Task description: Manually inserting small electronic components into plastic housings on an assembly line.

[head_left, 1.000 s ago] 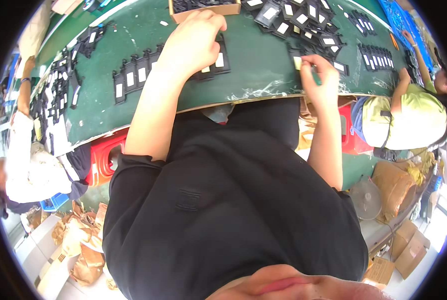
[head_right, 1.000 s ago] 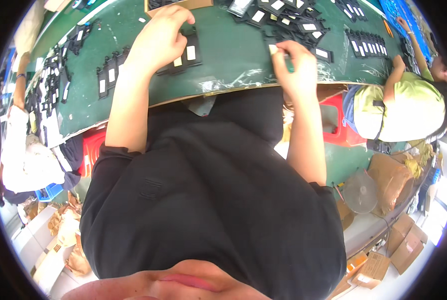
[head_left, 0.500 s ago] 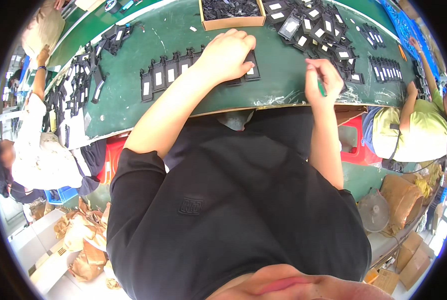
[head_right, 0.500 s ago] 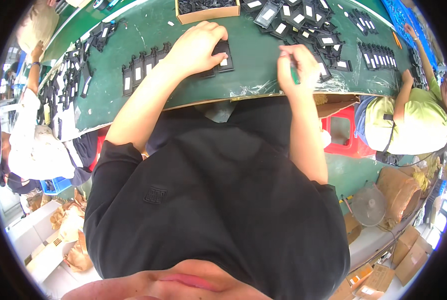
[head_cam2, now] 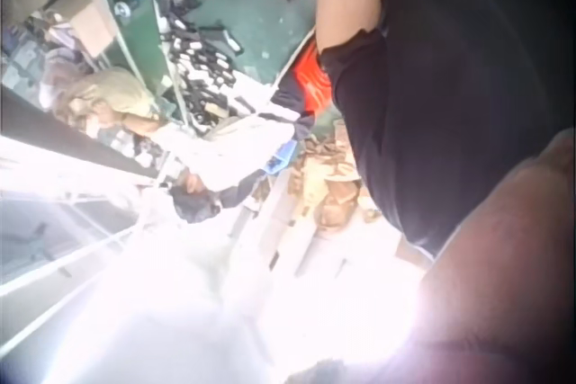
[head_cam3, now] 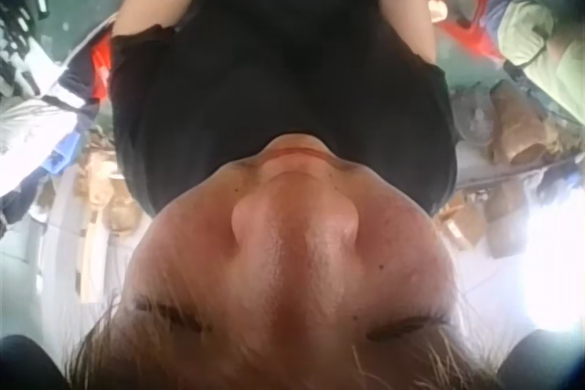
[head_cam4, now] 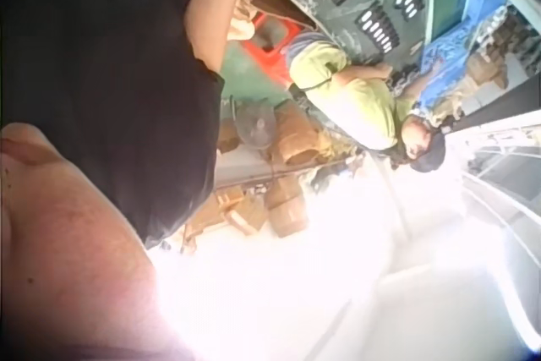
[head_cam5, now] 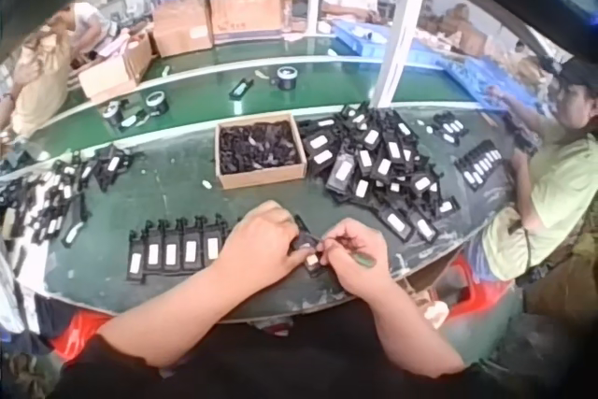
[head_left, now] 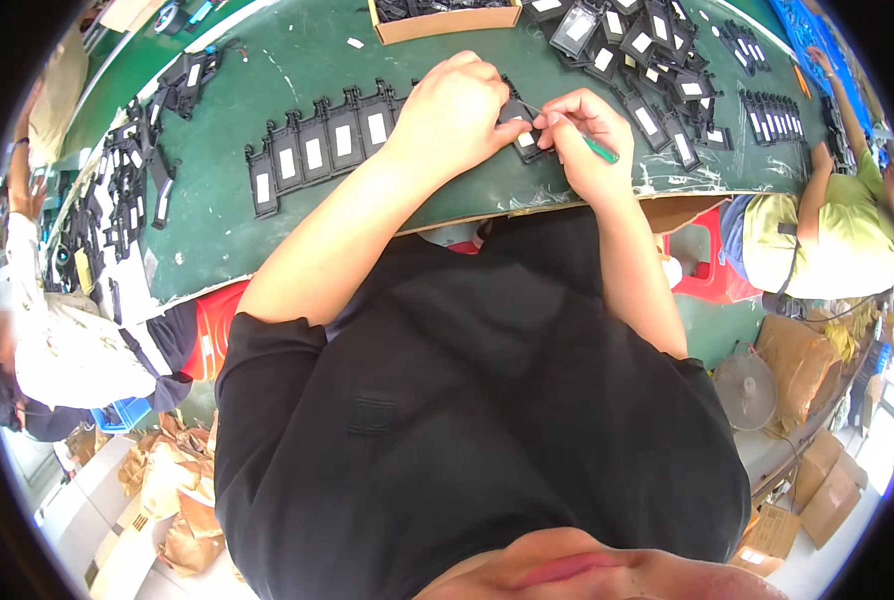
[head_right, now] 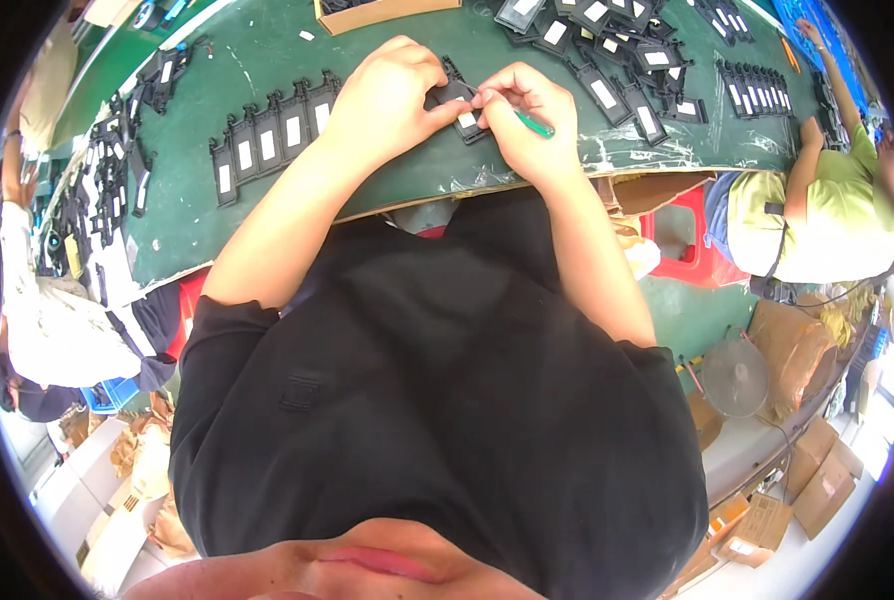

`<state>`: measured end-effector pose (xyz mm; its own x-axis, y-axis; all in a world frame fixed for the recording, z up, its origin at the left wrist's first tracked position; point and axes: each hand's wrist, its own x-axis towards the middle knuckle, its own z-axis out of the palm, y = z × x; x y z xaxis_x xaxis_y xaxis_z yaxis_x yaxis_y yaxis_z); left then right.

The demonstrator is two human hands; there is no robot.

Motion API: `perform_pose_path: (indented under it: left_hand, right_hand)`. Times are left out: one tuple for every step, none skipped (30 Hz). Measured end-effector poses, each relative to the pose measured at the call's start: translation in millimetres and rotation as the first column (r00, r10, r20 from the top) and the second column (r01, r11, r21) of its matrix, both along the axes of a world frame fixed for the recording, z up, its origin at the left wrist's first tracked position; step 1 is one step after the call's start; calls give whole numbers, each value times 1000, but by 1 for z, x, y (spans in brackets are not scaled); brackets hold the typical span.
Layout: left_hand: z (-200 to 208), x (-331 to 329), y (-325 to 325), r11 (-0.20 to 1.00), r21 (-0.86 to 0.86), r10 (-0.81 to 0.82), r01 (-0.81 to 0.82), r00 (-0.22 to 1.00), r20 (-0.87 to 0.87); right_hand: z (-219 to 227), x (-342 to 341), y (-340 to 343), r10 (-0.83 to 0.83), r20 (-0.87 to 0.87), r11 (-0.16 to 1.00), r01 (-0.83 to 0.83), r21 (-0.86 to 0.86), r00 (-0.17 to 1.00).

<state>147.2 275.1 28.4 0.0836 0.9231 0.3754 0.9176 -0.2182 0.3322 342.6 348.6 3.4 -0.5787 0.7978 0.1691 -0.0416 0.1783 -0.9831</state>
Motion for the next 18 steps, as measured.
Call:
perform_pose_path:
  left_hand:
    - [-2,0,0,1000,-5,-2,2,1000,9]
    - [-3,0,-1,1000,9,-5,5,1000,11]
    - [-5,0,-2,1000,20,-8,8,1000,12]
    - [-5,1,-2,1000,13,-8,8,1000,17]
    - [-5,1,-3,1000,18,-10,10,1000,13]
    - [-5,0,-3,1000,22,-11,11,1000,8]
    - [-5,0,-4,1000,15,-10,10,1000,12]
    - [-5,0,-4,1000,18,-8,8,1000,6]
    - [-5,0,-3,1000,23,-7,7,1000,1]
    - [-4,1,-3,1000,18,-6,6,1000,3]
    - [-4,1,-3,1000,14,-11,11,1000,-8]
    - [-3,1,-3,1000,10,-15,15,1000,-19]
    - [-3,0,-2,1000,6,-15,15,1000,-17]
    - [-4,0,-2,1000,14,-18,18,1000,-18]
    - [-4,0,-2,1000,24,-20,21,1000,-23]
    - [-5,0,-2,1000,24,-19,20,1000,-24]
    - [-6,1,-2,999,50,-16,17,1000,-23]
    - [-7,1,-1,997,73,-15,16,1000,-18]
  right_hand:
    - [0,-1,-1,-4,-4,1000,4,-7,1000]
    - [-1,-1,0,-5,5,1000,5,-12,1000]
    - [-2,-1,0,-5,17,1000,5,22,1000]
    - [-3,-2,0,-6,29,998,4,56,1000]
    - [-3,-1,-1,-5,34,999,3,48,999]
    - [0,-1,-2,-14,47,998,11,64,999]
    - [2,-1,-3,-23,60,997,18,79,998]
    - [3,-1,-3,-21,64,997,17,73,998]
    - [3,-1,-3,-20,67,998,16,68,998]
    - [1,-1,-2,-20,67,997,15,75,998]
    - [0,-2,-2,-20,67,997,15,81,998]
    - [0,-2,-1,-20,70,997,14,78,997]
    - [0,-2,-1,-22,76,995,14,102,997]
    - [0,-3,-1,-24,83,992,13,126,996]
    - [1,-3,-1,-22,82,992,12,126,996]
    - [1,-3,-1,-21,81,991,10,131,997]
    - [1,-3,-1,-19,80,991,8,136,997]
    - [0,-3,0,-20,82,991,9,134,996]
